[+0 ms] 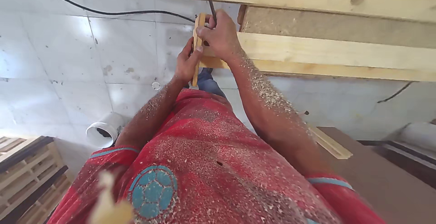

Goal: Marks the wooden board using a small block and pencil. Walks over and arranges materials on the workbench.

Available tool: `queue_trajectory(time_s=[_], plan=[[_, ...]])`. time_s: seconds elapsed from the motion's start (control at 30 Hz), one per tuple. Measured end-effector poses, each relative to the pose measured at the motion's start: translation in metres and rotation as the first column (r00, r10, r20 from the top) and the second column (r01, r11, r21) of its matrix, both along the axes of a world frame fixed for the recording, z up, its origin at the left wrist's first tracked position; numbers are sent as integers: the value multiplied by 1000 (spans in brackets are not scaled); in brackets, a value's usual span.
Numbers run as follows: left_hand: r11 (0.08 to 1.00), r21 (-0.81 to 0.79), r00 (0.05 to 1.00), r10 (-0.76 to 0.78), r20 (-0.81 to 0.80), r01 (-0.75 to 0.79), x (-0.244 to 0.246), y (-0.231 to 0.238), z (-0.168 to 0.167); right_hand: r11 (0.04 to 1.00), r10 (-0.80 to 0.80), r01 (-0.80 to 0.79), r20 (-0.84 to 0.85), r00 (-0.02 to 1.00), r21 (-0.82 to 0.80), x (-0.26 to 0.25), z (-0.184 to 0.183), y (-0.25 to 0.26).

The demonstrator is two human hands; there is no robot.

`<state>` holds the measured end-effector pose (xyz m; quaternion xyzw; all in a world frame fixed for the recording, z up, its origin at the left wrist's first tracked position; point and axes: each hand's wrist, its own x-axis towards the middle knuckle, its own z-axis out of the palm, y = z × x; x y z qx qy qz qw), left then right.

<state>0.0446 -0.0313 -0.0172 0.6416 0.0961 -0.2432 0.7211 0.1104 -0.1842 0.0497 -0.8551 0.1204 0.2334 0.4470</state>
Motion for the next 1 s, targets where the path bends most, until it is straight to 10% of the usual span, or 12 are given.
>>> queue_trajectory(time_s=[0.17, 0.53, 1.0], plan=[[1000, 15, 1000, 11, 12, -11, -2, -2, 1, 976, -85, 109, 133, 987, -187, -42, -9, -17], [1000, 29, 999, -11, 52, 10, -1, -1, -4, 898, 240, -234, -29, 970, -372, -60, 10, -10], [1000, 4, 999, 4, 33, -5, -2, -1, -3, 715, 618, -671, -273, 737, -194, -109, 52, -8]])
